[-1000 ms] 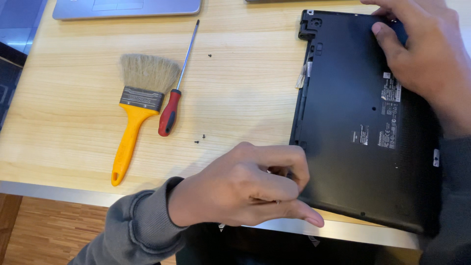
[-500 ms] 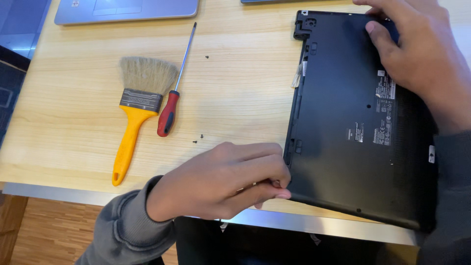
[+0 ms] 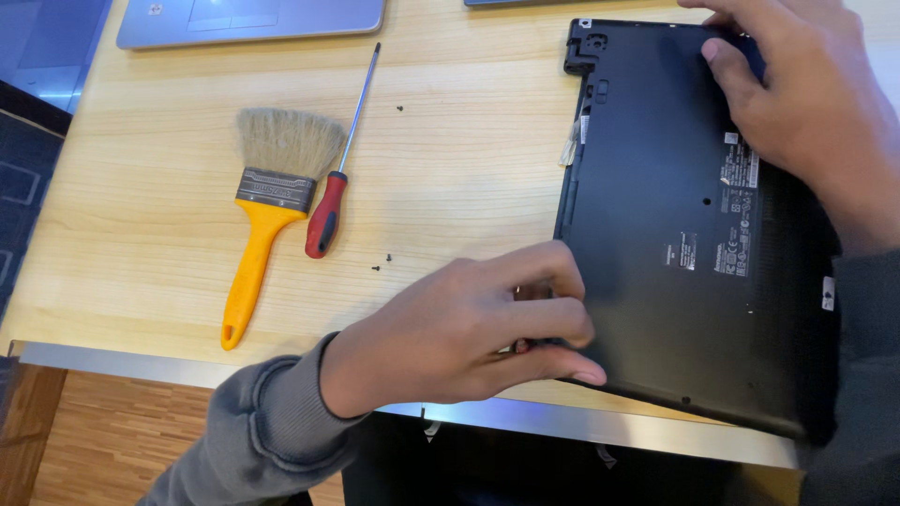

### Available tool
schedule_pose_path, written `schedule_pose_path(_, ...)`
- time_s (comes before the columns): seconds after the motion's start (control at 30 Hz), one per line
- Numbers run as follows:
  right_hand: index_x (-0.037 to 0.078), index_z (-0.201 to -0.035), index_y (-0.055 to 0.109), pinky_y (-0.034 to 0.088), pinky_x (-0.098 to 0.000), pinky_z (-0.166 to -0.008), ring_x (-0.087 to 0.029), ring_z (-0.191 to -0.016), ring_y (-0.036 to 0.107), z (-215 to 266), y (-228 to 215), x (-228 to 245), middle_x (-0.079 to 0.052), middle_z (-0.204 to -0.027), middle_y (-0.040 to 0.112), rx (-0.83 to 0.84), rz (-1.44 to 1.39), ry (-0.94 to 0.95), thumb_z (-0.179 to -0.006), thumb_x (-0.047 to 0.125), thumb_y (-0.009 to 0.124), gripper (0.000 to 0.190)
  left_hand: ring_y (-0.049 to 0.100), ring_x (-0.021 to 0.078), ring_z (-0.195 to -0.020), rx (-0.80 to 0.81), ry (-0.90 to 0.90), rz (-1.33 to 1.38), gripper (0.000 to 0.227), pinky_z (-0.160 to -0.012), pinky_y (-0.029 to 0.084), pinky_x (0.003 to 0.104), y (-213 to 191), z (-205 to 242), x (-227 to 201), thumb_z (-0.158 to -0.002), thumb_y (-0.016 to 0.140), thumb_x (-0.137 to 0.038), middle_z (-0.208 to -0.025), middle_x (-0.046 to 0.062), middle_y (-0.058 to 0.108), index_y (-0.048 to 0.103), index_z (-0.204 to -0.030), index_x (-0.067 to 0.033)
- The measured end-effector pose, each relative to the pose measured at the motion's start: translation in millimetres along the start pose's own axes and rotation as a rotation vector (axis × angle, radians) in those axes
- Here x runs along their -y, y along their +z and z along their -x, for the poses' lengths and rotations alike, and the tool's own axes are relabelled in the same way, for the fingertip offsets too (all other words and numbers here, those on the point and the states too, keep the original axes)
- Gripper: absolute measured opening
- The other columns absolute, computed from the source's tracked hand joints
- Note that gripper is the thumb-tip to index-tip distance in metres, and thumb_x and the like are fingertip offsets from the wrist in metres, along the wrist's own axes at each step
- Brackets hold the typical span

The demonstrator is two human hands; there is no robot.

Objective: The person uses a screwdriver to remove screws from the bottom panel of a laptop. They then carefully pry open the casing and lift off the back cover to reveal the internal components.

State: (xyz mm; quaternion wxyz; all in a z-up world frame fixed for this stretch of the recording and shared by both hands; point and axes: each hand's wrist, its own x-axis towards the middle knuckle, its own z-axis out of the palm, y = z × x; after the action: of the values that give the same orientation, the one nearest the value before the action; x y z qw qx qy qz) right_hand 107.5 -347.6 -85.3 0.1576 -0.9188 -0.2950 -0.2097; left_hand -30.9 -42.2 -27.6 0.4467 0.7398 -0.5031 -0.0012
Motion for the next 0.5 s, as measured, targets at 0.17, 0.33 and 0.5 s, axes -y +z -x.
schedule_pose_path(0.17,-0.004,-0.132,0.071,0.046,-0.0465,-0.097,-0.040,-0.116,0.065,7.4,15.0,-21.9,-0.019,-0.127,0.074,-0.035,0.198,-0.027,-0.120,0.005,0.072,0.015,0.066,0.0211,-0.078,0.090,-0.049,0.149,0.019,-0.072,0.051,0.032,3.1,10.7,6.4,-0.106,0.058,-0.024,-0.109,0.000,0.074,0.062,-0.122,-0.0139)
schedule_pose_path(0.33,0.001,-0.130,0.074,0.046,-0.0466,-0.095,-0.041,-0.112,0.066,14.0,30.6,-46.0,-0.019,-0.120,0.074,-0.015,0.223,0.013,-0.118,0.012,0.071,0.016,0.051,0.0135,-0.057,0.184,-0.133,0.240,0.012,-0.058,0.047,0.026,-23.2,9.6,-5.2,-0.099,0.058,-0.020,-0.080,0.001,0.061,0.061,-0.096,-0.0096)
schedule_pose_path(0.5,0.001,-0.132,0.073,0.048,-0.0449,-0.084,-0.037,-0.105,0.064,22.9,40.7,-52.2,-0.018,-0.118,0.071,0.012,0.308,0.131,-0.132,0.024,0.065,0.024,0.061,0.0147,-0.067,0.240,-0.110,0.166,0.008,-0.063,0.046,0.026,-28.7,12.5,-0.6,-0.103,0.054,-0.014,-0.088,0.001,0.061,0.058,-0.098,-0.0102)
